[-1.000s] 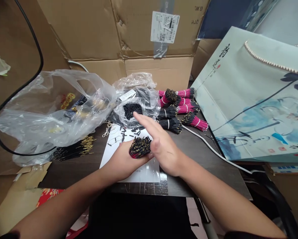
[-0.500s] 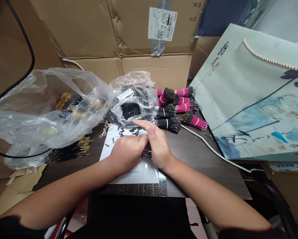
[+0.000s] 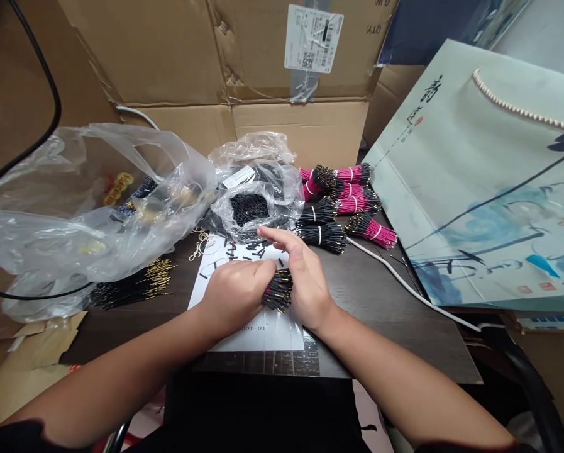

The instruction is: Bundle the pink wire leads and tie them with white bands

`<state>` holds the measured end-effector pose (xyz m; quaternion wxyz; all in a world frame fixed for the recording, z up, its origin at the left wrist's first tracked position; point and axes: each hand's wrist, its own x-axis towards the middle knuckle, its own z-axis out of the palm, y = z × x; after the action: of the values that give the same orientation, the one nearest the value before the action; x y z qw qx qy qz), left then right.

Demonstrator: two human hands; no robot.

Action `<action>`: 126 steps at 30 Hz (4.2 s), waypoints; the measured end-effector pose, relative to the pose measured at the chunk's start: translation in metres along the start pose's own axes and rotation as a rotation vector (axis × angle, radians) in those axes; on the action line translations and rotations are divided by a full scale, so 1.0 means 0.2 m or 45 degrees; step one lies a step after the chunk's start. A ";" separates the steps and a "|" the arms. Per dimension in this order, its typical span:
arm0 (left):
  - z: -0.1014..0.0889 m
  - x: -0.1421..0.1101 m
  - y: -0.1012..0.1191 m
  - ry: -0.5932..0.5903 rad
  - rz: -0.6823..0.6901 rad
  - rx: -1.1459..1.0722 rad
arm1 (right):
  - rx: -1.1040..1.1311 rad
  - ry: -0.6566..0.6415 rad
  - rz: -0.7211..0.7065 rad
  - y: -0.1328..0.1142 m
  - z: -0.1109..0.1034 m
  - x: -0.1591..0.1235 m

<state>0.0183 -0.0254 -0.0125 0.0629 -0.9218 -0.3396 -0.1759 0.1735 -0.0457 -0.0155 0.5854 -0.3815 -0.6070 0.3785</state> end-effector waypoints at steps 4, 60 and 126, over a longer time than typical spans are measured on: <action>0.00 -0.01 -0.04 -0.045 -0.011 0.054 | -0.319 -0.062 -0.246 -0.07 -0.09 -0.01; 0.01 -0.02 -0.14 -0.050 0.005 -0.643 | -0.478 -0.878 0.044 -0.14 -0.22 0.11; 0.00 -0.01 0.05 -0.392 -1.048 -2.450 | -0.909 -0.225 -0.733 0.02 -0.08 -0.10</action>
<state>0.0234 -0.0351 -0.0140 -0.8023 -0.4095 -0.3479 -0.2600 0.1898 -0.0621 -0.0283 0.4447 -0.3413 -0.8281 -0.0010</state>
